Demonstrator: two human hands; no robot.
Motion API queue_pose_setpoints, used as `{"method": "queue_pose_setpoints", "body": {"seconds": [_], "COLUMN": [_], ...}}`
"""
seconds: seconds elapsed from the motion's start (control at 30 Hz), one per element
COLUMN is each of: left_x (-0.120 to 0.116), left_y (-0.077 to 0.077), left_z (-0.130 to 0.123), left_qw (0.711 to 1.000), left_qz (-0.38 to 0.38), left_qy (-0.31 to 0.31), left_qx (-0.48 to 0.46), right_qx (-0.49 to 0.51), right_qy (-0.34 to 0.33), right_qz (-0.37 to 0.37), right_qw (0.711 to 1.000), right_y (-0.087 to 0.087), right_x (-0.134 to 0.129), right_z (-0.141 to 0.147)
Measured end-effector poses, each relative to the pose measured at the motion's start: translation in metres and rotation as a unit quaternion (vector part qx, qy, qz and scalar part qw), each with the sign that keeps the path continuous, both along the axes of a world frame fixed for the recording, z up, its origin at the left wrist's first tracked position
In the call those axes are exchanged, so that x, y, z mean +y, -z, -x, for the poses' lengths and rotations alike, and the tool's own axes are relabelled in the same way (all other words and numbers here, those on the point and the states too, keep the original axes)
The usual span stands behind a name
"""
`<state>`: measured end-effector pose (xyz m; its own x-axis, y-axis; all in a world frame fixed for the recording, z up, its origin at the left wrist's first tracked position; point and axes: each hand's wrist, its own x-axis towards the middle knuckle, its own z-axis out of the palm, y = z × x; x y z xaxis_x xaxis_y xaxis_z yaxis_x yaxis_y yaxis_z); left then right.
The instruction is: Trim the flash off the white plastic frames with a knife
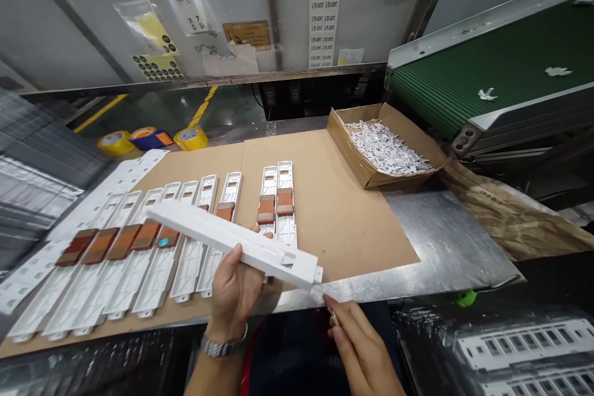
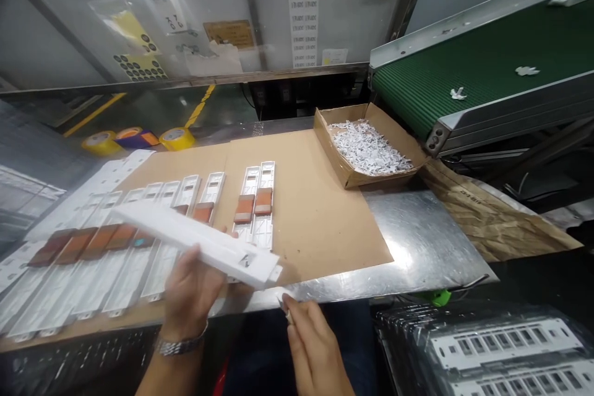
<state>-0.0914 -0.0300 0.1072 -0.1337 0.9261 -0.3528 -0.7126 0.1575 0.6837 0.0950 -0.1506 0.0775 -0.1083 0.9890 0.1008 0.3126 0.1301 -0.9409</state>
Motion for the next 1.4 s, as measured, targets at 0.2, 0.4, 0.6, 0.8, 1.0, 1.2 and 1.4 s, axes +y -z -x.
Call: {"method": "queue_pose_setpoints", "body": {"seconds": [0.2, 0.4, 0.6, 0.8, 1.0, 1.2, 1.4], "left_x": [-0.005, -0.007, -0.009, -0.009, -0.009, -0.011, -0.010], "left_y": [0.003, -0.005, -0.008, -0.006, -0.009, -0.011, -0.013], "left_z": [-0.003, -0.005, -0.005, -0.004, -0.006, -0.002, 0.000], "left_qw": [0.996, 0.991, 0.989, 0.986, 0.985, 0.984, 0.982], "left_qz": [0.000, -0.008, -0.006, 0.007, 0.004, 0.016, 0.019], "left_qy": [-0.048, -0.075, -0.072, -0.061, -0.068, -0.072, -0.077], "left_qx": [0.078, 0.112, 0.131, 0.152, 0.157, 0.164, 0.171], "right_qx": [-0.107, -0.200, -0.233, -0.243, -0.273, -0.298, -0.280], "right_qy": [0.083, 0.111, 0.111, 0.113, 0.116, 0.130, 0.146], "right_qz": [-0.135, -0.186, -0.201, -0.195, -0.195, -0.211, -0.198], "right_qw": [0.981, 0.956, 0.945, 0.944, 0.935, 0.922, 0.928], "right_y": [0.006, 0.011, 0.011, 0.012, 0.012, 0.013, 0.009], "right_x": [0.002, 0.007, 0.010, 0.010, 0.009, 0.010, 0.013], "right_z": [0.004, 0.010, 0.012, 0.012, 0.014, 0.010, 0.004]}}
